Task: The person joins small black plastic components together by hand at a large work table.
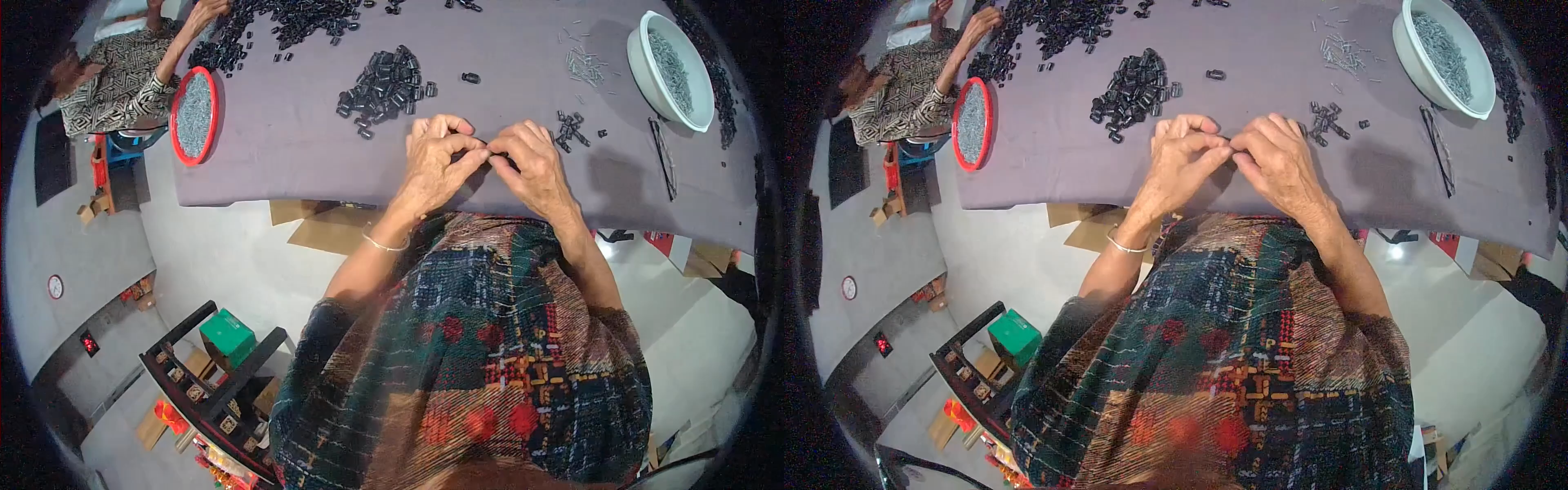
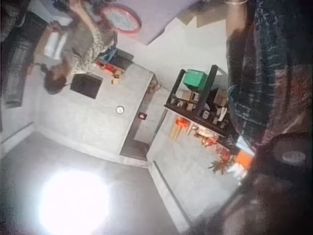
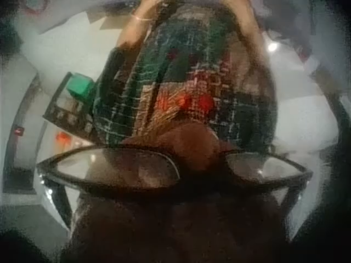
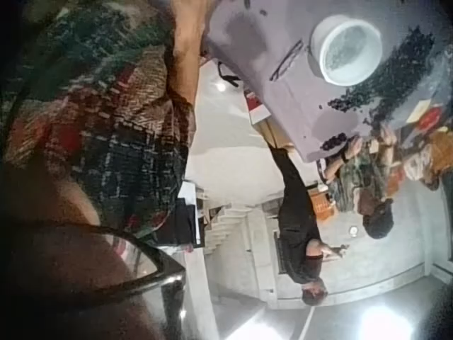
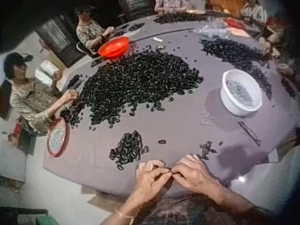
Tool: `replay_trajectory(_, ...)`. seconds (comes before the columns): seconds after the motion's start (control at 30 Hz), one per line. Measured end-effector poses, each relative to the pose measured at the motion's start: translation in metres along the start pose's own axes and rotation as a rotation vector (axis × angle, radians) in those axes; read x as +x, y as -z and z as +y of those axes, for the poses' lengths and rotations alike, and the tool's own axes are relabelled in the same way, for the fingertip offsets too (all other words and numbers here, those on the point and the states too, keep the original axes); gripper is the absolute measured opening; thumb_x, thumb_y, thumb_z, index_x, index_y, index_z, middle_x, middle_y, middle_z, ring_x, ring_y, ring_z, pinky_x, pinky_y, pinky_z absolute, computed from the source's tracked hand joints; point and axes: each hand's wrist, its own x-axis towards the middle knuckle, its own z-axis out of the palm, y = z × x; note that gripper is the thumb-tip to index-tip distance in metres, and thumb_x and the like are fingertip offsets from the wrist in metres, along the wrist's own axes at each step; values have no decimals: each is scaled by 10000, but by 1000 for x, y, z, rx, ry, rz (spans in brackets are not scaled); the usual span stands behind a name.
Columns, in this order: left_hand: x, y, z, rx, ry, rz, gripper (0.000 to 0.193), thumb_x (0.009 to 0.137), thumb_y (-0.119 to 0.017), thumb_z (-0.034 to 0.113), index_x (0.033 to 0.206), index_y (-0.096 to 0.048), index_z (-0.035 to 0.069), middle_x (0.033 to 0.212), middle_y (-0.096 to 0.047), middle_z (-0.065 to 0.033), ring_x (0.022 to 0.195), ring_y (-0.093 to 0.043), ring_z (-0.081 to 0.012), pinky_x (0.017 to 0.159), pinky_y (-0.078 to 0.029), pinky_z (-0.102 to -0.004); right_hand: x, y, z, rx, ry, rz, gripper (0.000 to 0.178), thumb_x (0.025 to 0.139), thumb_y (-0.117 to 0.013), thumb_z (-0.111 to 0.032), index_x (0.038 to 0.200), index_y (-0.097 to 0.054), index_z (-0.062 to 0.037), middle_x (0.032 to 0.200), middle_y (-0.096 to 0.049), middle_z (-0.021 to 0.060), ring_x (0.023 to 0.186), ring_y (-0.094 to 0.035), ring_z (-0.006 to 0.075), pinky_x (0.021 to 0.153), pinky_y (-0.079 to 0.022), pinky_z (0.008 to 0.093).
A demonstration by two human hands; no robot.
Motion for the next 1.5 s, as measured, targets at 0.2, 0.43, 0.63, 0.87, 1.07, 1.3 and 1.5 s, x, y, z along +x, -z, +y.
replay_trajectory(0.2, 21, 8, -7, -71, 153, -184, 256, 664, -793, 301, 760, -709, 78, 877, -582, -21, 910, -480, -195, 829, -368, -339, -3, -5, 3, 21, 19, 12, 188, 671, -675, -1, 833, -587, -39, 842, -581, 69, 780, -534, 244, 690, -399, 365)
replay_trajectory(0.43, 27, 12, 0, 9, 205, -263, 247, 630, -822, 297, 723, -702, 102, 834, -566, -20, 883, -490, -199, 803, -401, -350, -1, -5, 1, 46, 11, 32, 185, 661, -676, 6, 821, -592, -37, 840, -567, 68, 788, -526, 243, 698, -389, 359)
replay_trajectory(0.63, 24, 9, 11, 120, 297, -273, 261, 656, -792, 358, 730, -676, 136, 924, -533, 2, 962, -415, -221, 871, -344, -368, -2, -6, 0, -2, 55, 35, 209, 640, -671, 32, 821, -599, -44, 841, -554, 65, 785, -519, 253, 700, -394, 363)
replay_trajectory(0.87, 19, 7, 14, 89, 234, -175, 217, 666, -768, 323, 748, -678, 145, 918, -531, 1, 944, -431, -227, 851, -351, -375, -2, -2, -1, 23, 72, 63, 258, 633, -654, 52, 870, -605, -40, 864, -543, 75, 796, -516, 258, 699, -410, 365)
replay_trajectory(1.07, -6, -22, 6, 42, -231, 88, 188, 659, -731, 150, 809, -643, 77, 902, -554, -32, 864, -498, -235, 752, -391, -368, -6, 29, -13, 122, 35, 105, 308, 631, -626, 75, 925, -608, -16, 964, -562, 112, 877, -549, 290, 724, -461, 361)
replay_trajectory(1.3, 6, -8, 9, 60, -349, 248, 155, 683, -688, -11, 813, -616, 35, 874, -590, -92, 789, -589, -250, 681, -493, -360, -6, 66, 50, -179, -305, 478, 89, 805, -606, 3, 893, -612, -11, 805, -580, 107, 679, -577, 247, 589, -460, 311)
replay_trajectory(1.5, 56, 54, -26, 327, -303, 371, 116, 719, -695, 12, 820, -652, 49, 902, -607, -93, 796, -600, -237, 671, -496, -330, 2, 76, 78, -337, -315, 429, 94, 773, -637, -37, 862, -607, -32, 763, -550, 103, 686, -560, 255, 614, -452, 341)
